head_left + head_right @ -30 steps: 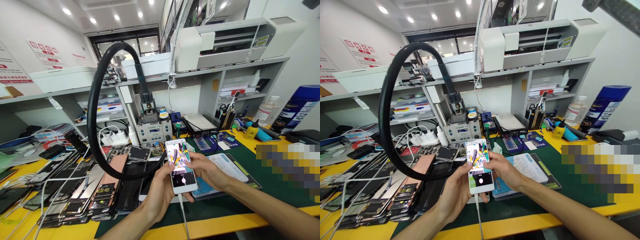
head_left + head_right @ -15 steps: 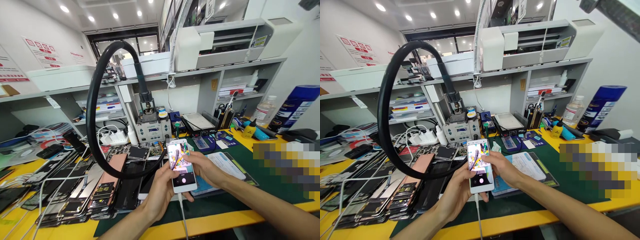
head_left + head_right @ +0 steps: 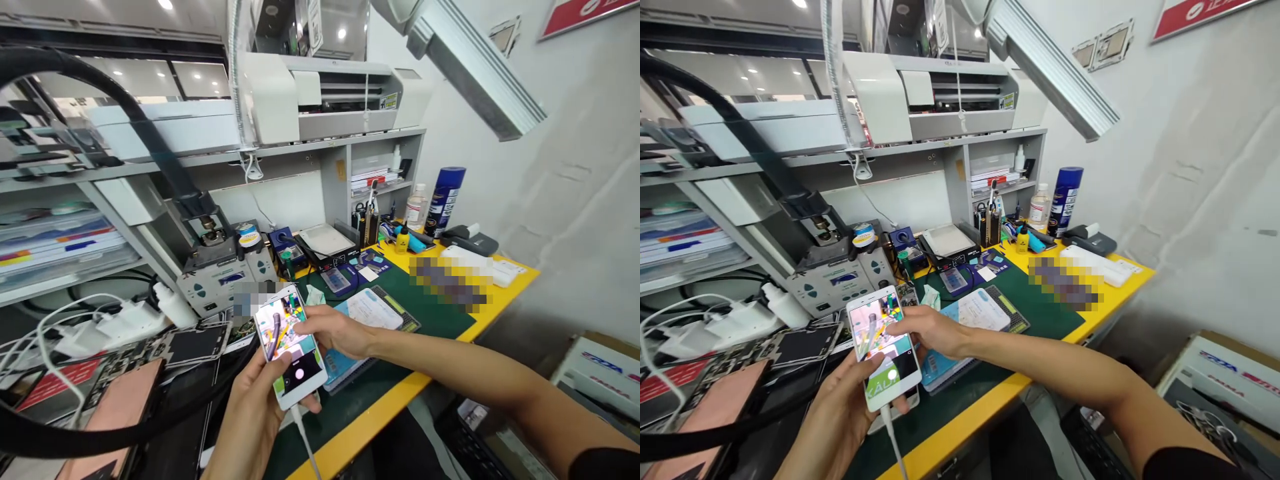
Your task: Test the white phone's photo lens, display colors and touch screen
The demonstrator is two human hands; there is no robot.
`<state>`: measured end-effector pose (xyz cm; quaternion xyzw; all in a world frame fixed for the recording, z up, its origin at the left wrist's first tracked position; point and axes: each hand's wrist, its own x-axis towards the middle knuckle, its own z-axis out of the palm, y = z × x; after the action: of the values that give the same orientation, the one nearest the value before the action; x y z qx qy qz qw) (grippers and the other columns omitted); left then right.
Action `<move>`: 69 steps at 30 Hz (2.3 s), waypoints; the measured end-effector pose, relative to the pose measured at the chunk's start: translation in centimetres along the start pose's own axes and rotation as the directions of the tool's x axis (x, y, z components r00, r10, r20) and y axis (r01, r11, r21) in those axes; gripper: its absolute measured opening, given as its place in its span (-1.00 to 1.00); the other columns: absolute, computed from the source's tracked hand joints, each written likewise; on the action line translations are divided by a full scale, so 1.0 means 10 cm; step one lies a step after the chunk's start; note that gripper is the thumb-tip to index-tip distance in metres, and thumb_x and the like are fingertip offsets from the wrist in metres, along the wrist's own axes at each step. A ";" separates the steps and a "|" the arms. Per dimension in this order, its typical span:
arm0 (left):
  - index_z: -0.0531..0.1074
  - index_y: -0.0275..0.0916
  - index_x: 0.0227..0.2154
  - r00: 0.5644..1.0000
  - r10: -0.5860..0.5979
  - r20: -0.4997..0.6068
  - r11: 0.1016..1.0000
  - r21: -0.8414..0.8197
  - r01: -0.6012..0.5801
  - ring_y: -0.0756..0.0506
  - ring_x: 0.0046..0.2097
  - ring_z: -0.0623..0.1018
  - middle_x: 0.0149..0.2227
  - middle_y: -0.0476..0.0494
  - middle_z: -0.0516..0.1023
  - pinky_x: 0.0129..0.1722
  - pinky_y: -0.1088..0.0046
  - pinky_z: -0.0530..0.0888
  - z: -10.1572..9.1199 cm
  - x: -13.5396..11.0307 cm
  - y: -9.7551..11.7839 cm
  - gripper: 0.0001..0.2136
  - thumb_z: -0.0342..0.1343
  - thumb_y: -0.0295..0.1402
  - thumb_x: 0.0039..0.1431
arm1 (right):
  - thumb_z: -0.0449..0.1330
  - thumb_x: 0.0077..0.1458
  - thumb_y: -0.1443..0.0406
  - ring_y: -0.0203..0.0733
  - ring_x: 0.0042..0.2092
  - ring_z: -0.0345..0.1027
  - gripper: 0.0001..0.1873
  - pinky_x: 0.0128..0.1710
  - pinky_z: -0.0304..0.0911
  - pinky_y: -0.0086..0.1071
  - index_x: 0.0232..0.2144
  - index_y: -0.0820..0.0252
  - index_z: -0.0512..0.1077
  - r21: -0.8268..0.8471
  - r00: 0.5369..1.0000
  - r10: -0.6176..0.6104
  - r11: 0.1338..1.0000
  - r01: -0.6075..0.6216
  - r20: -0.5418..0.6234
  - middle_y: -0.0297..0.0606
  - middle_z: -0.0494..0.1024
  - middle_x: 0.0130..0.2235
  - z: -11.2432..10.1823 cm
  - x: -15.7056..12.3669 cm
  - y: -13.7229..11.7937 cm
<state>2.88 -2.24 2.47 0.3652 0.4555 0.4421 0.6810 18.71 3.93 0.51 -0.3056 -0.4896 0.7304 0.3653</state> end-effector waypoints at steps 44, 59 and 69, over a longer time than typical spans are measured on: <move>0.39 -0.33 0.03 0.960 0.107 0.258 0.957 -0.288 -0.030 -0.12 -0.30 0.53 -0.21 -0.23 0.50 -0.46 0.37 0.56 -0.18 0.11 -0.10 -0.64 0.03 -0.24 0.27 | 0.21 0.08 0.14 -0.10 -0.31 0.44 -0.57 -0.32 0.26 -0.31 -0.05 0.26 0.45 -0.026 0.999 0.002 1.000 -0.003 -0.047 -0.18 0.60 -0.27 0.10 -0.09 -0.03; 0.36 -0.29 0.07 0.951 0.123 0.283 0.943 -0.331 -0.024 -0.14 -0.23 0.54 -0.16 -0.23 0.52 -0.34 0.34 0.57 -0.20 0.13 -0.13 -0.62 -0.06 -0.35 0.22 | 0.30 -0.02 0.22 -0.13 -0.31 0.45 -0.59 -0.36 0.28 -0.33 -0.09 0.24 0.45 -0.157 0.999 -0.040 0.987 0.034 -0.034 -0.18 0.61 -0.24 0.09 -0.09 -0.01; 0.37 -0.33 0.06 0.965 0.083 0.249 0.957 -0.290 -0.008 -0.16 -0.28 0.56 -0.17 -0.29 0.54 -0.49 0.37 0.55 -0.17 0.12 -0.12 -0.58 -0.02 -0.13 0.29 | 0.24 0.03 0.23 -0.14 -0.40 0.45 -0.54 -0.45 0.28 -0.33 0.00 0.26 0.42 -0.101 1.000 -0.015 0.995 0.014 -0.006 -0.15 0.61 -0.27 0.11 -0.11 -0.04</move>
<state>1.81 -1.34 0.49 0.3277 0.2854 0.4677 0.7697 18.53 2.63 1.33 -0.3227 -0.5270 0.7009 0.3562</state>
